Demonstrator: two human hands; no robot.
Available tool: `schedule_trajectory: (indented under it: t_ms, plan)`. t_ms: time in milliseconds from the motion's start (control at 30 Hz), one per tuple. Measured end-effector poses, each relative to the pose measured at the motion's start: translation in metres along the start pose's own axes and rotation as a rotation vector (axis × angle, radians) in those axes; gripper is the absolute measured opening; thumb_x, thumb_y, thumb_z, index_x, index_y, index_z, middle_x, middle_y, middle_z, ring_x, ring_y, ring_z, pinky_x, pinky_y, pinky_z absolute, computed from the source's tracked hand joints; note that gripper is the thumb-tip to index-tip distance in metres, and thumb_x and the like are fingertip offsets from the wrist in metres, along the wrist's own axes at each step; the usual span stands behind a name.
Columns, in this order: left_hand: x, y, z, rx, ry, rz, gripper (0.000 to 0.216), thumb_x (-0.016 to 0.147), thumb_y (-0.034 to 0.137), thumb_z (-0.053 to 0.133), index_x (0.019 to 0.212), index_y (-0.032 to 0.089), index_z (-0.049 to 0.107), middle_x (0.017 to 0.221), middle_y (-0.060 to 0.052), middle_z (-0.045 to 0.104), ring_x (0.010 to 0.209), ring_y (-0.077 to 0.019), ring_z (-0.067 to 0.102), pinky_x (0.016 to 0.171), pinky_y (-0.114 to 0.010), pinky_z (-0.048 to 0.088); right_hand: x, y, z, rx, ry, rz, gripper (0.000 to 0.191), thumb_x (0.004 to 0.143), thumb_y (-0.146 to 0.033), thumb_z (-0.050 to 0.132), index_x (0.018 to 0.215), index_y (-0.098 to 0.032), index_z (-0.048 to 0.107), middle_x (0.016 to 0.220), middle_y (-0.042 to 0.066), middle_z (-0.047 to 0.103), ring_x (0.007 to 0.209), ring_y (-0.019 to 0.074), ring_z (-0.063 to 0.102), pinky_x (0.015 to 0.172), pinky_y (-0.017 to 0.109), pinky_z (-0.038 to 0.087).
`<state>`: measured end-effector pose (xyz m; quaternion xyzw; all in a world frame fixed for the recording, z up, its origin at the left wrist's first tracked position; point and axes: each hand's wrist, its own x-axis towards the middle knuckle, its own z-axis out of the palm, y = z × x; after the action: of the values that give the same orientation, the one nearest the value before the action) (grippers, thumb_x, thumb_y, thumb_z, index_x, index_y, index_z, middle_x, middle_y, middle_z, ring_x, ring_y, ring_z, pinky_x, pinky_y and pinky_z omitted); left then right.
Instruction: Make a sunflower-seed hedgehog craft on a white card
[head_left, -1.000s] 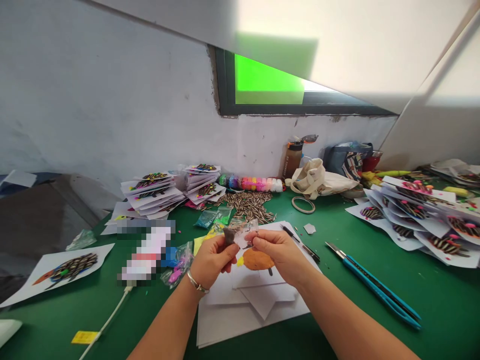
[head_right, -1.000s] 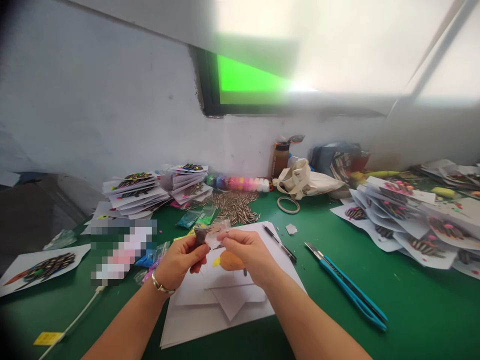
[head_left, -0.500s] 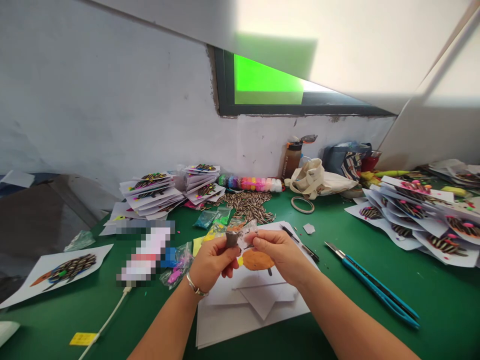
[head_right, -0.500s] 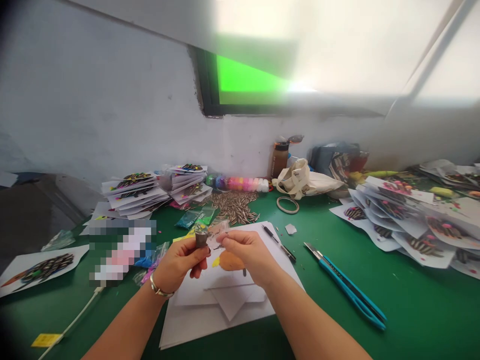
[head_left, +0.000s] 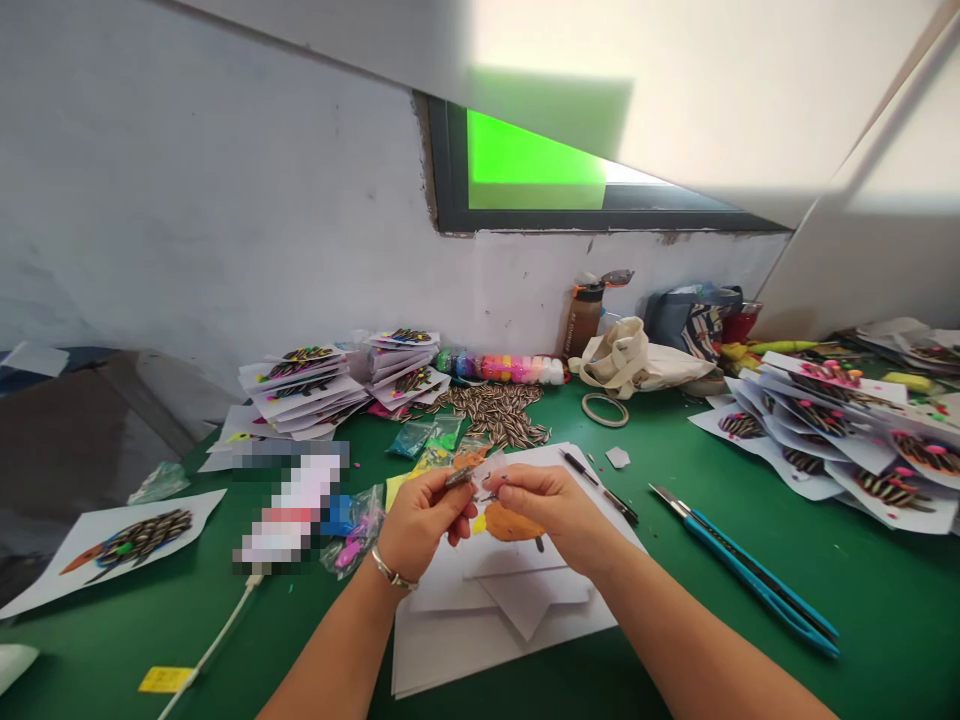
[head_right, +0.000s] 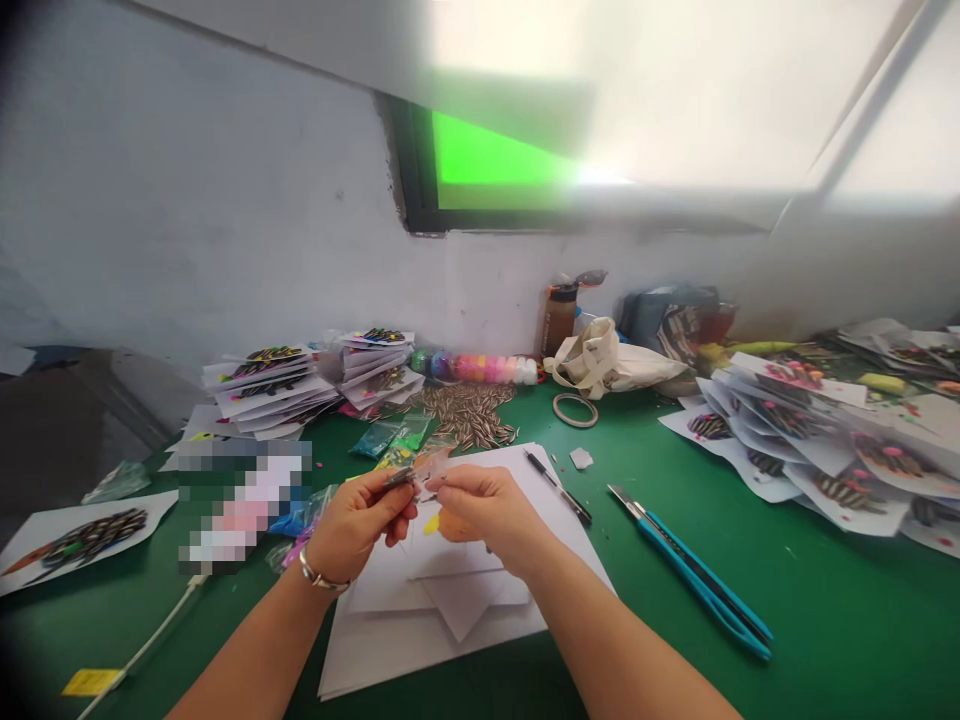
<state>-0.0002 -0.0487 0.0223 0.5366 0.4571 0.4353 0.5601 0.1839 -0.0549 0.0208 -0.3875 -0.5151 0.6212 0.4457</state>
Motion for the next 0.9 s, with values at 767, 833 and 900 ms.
schedule_trajectory:
  t_ms: [767, 833, 900]
  plan:
    - [0.002, -0.008, 0.001, -0.183, -0.044, -0.02, 0.058, 0.064, 0.05, 0.08, 0.107, 0.017, 0.062, 0.081, -0.003, 0.066, 0.062, -0.0151, 0.064, 0.054, -0.025, 0.049, 0.004, 0.002, -0.005, 0.042, 0.018, -0.014, 0.023, 0.076, -0.039, 0.072, 0.086, -0.019, 0.076, 0.085, 0.003, 0.066, 0.082, 0.017, 0.057, 0.077, 0.031, 0.043]
    - [0.002, -0.008, 0.0, -0.159, -0.035, -0.027, 0.054, 0.065, 0.049, 0.079, 0.104, 0.015, 0.064, 0.075, -0.002, 0.065, 0.058, -0.0137, 0.062, 0.05, -0.023, 0.046, 0.003, 0.0, -0.003, 0.009, 0.004, -0.03, 0.02, 0.076, -0.038, 0.072, 0.083, -0.02, 0.076, 0.085, 0.002, 0.065, 0.081, 0.0168, 0.057, 0.077, 0.031, 0.043]
    - [0.001, -0.006, 0.0, -0.149, -0.023, -0.044, 0.048, 0.066, 0.045, 0.079, 0.101, 0.015, 0.065, 0.074, -0.003, 0.066, 0.059, -0.0136, 0.062, 0.05, -0.023, 0.046, 0.002, -0.003, 0.0, -0.036, 0.0, -0.04, 0.019, 0.076, -0.037, 0.071, 0.082, -0.021, 0.077, 0.086, 0.003, 0.065, 0.082, 0.0177, 0.057, 0.075, 0.032, 0.043]
